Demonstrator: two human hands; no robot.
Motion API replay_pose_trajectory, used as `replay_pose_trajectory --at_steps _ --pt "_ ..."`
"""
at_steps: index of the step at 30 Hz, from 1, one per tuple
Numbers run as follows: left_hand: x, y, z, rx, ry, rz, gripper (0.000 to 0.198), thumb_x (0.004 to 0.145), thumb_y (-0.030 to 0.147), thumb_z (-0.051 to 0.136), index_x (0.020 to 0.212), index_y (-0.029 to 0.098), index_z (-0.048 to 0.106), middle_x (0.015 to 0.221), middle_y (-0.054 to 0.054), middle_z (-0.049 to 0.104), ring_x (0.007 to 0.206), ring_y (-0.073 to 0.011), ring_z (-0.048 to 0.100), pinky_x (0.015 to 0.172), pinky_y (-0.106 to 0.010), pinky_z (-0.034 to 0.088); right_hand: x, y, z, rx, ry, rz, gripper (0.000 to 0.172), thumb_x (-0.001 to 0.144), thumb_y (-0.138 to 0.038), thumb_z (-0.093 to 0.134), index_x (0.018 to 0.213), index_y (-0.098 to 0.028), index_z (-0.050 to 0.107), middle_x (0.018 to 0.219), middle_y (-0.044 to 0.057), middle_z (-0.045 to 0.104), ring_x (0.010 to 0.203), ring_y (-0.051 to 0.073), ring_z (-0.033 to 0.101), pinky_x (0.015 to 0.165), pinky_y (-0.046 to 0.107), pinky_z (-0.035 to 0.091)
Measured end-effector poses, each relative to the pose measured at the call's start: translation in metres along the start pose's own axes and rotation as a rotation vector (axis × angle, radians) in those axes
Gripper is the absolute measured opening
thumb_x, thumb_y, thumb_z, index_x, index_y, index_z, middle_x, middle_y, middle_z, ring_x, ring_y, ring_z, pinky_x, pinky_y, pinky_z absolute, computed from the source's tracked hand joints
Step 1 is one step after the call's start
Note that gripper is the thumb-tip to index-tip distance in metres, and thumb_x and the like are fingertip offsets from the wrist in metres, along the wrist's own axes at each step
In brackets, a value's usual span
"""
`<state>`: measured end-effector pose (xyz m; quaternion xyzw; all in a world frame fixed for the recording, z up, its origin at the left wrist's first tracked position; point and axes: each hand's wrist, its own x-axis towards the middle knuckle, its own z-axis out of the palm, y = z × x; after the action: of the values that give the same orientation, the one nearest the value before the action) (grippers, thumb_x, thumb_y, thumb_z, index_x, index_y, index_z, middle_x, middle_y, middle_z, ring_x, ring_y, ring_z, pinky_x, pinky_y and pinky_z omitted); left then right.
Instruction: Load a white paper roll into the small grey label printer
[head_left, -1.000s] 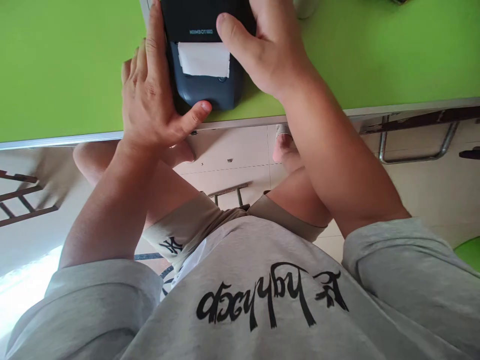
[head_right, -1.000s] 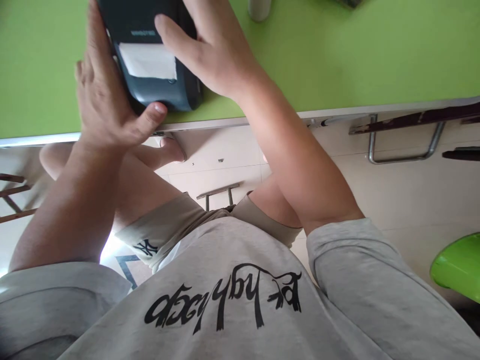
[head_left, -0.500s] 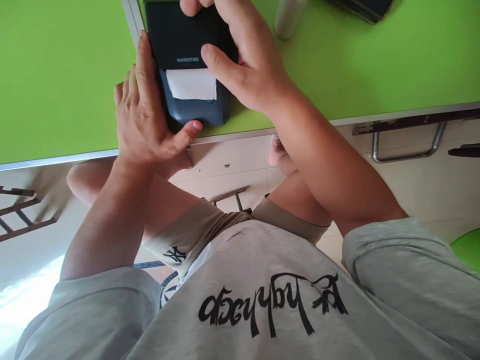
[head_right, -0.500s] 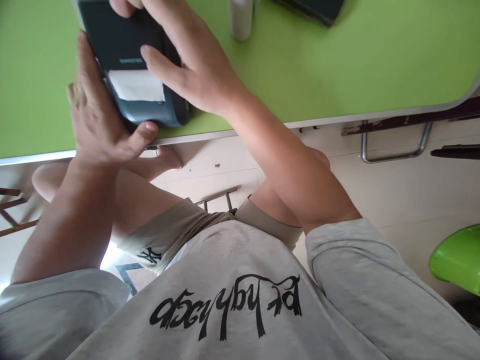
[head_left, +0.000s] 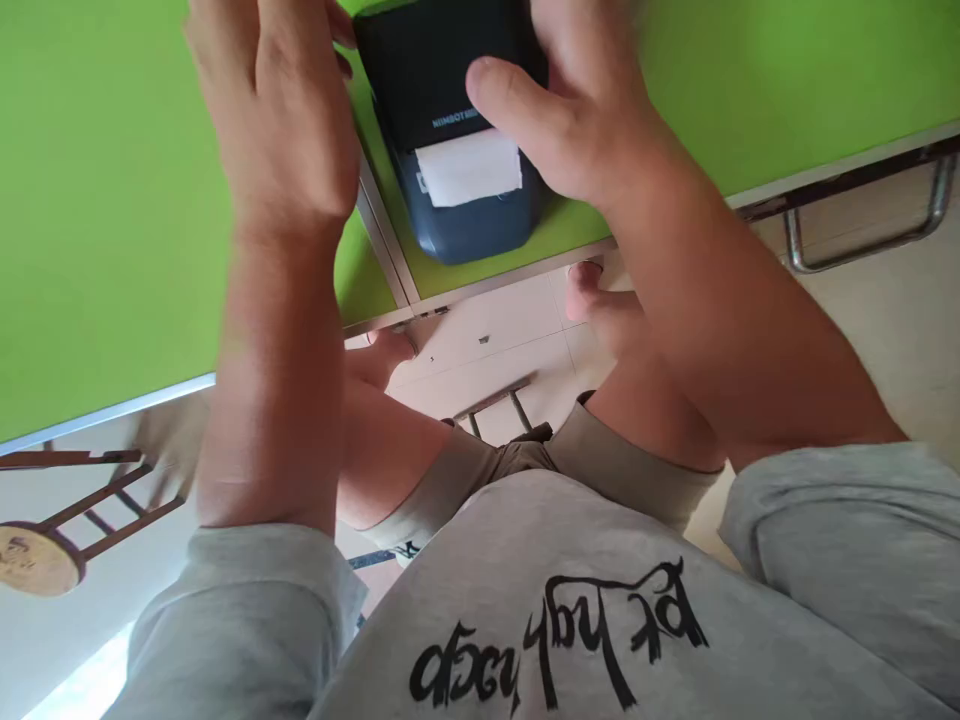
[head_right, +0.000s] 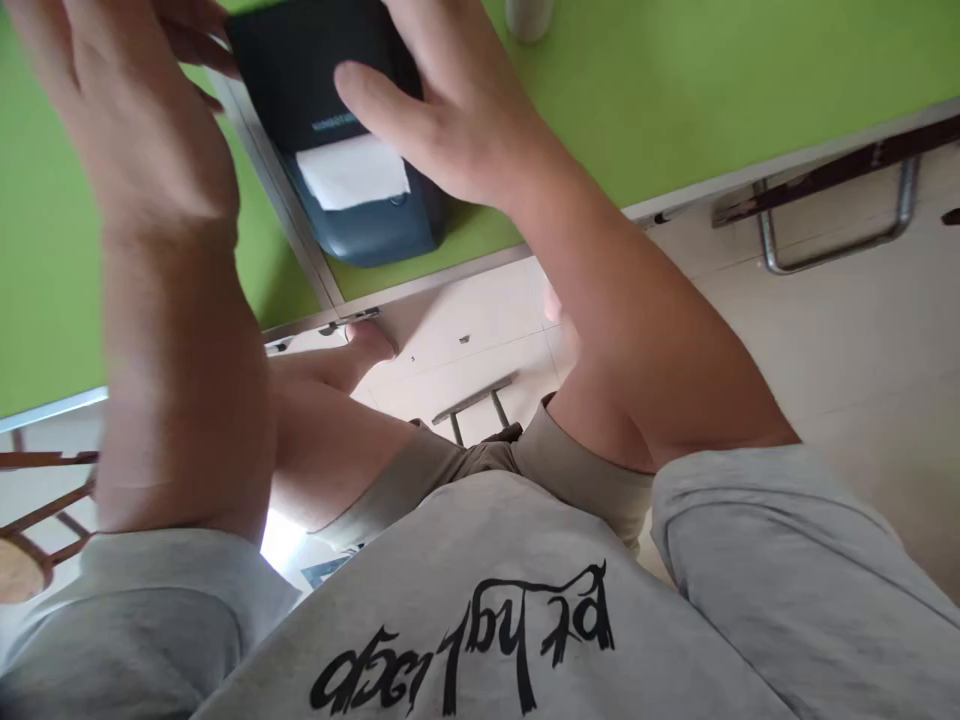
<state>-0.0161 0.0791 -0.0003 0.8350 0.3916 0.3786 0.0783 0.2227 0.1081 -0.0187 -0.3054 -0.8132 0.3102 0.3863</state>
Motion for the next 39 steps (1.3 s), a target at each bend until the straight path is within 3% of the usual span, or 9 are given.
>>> replay_pose_trajectory --at_steps 2,4,7,13,21,25,31,34,39 --pt "0.008 0.000 0.006 -0.149 0.042 -0.384 0.085 0.097 0.089 0.014 0.110 0.023 0.066 0.097 0.005 0.060 0.094 -0.0117 0.068 0.086 -0.034 0.063 0.000 -0.001 -0.002 0.028 0.015 -0.073 0.053 0.095 -0.045 0.046 0.127 -0.005 0.062 0.124 0.005 0.068 0.118 0.018 0.063 0.111 0.032 0.049" --pt "0.011 0.010 0.008 -0.098 0.032 -0.539 0.050 0.113 0.059 0.032 0.101 0.023 0.065 0.091 0.001 0.053 0.093 -0.0154 0.060 0.091 -0.039 0.057 0.001 -0.004 -0.005 0.021 0.008 -0.148 0.058 0.097 -0.053 0.044 0.126 -0.004 0.060 0.123 0.010 0.067 0.118 0.019 0.062 0.111 0.034 0.050" --pt "0.007 0.023 0.002 -0.086 -0.064 -0.549 0.022 0.108 0.029 0.041 0.097 0.024 0.060 0.084 -0.001 0.047 0.083 -0.0171 0.053 0.082 -0.038 0.050 0.003 -0.017 -0.009 0.041 -0.022 -0.096 0.053 0.096 -0.046 0.048 0.126 -0.003 0.059 0.124 0.013 0.066 0.120 0.020 0.062 0.112 0.036 0.049" --pt "-0.002 0.011 -0.004 -0.184 -0.172 -0.478 0.044 0.106 0.062 0.046 0.115 0.024 0.065 0.111 -0.003 0.069 0.099 -0.0206 0.063 0.091 -0.038 0.053 0.000 -0.041 -0.013 0.217 0.006 0.206 0.026 0.091 -0.024 0.054 0.114 -0.015 0.060 0.120 0.008 0.068 0.113 0.017 0.063 0.106 0.031 0.049" --pt "-0.014 0.024 -0.002 0.008 -0.163 -0.437 0.072 0.106 0.074 0.025 0.129 0.018 0.065 0.118 -0.013 0.072 0.107 -0.0271 0.066 0.098 -0.045 0.052 -0.007 -0.038 -0.002 0.153 0.119 0.146 0.025 0.094 -0.021 0.050 0.115 -0.013 0.061 0.122 0.012 0.070 0.117 0.017 0.064 0.108 0.031 0.048" --pt "-0.021 0.032 -0.005 -0.020 -0.197 -0.409 0.056 0.110 0.058 0.036 0.137 0.014 0.060 0.127 -0.014 0.069 0.116 -0.0262 0.065 0.104 -0.043 0.051 -0.002 -0.037 0.000 0.105 0.138 0.144 0.026 0.086 -0.013 0.047 0.109 -0.015 0.060 0.115 0.009 0.071 0.108 0.016 0.065 0.101 0.029 0.051" --pt "-0.036 0.043 -0.001 -0.080 -0.052 -0.449 0.039 0.108 0.054 0.045 0.122 0.021 0.061 0.115 -0.007 0.069 0.109 -0.0214 0.066 0.096 -0.041 0.055 0.000 -0.041 -0.001 0.037 0.137 0.164 0.025 0.085 -0.011 0.046 0.105 -0.017 0.060 0.113 0.009 0.072 0.108 0.015 0.065 0.102 0.028 0.050" --pt "-0.041 0.051 -0.006 -0.066 -0.069 -0.398 0.050 0.109 0.063 0.037 0.126 0.022 0.062 0.118 -0.008 0.071 0.109 -0.0227 0.068 0.095 -0.042 0.056 0.000 -0.043 0.000 0.065 0.133 0.174 0.024 0.086 -0.013 0.047 0.106 -0.016 0.059 0.115 0.011 0.070 0.109 0.015 0.064 0.103 0.028 0.049" --pt "-0.051 0.061 -0.012 -0.039 -0.295 -0.338 0.095 0.093 0.087 0.043 0.159 0.019 0.039 0.162 -0.022 0.047 0.152 -0.0371 0.046 0.123 -0.052 0.043 0.005 -0.045 0.012 0.020 0.287 0.278 0.021 0.105 -0.031 0.035 0.099 -0.023 0.054 0.105 0.008 0.071 0.102 0.015 0.065 0.098 0.028 0.051"
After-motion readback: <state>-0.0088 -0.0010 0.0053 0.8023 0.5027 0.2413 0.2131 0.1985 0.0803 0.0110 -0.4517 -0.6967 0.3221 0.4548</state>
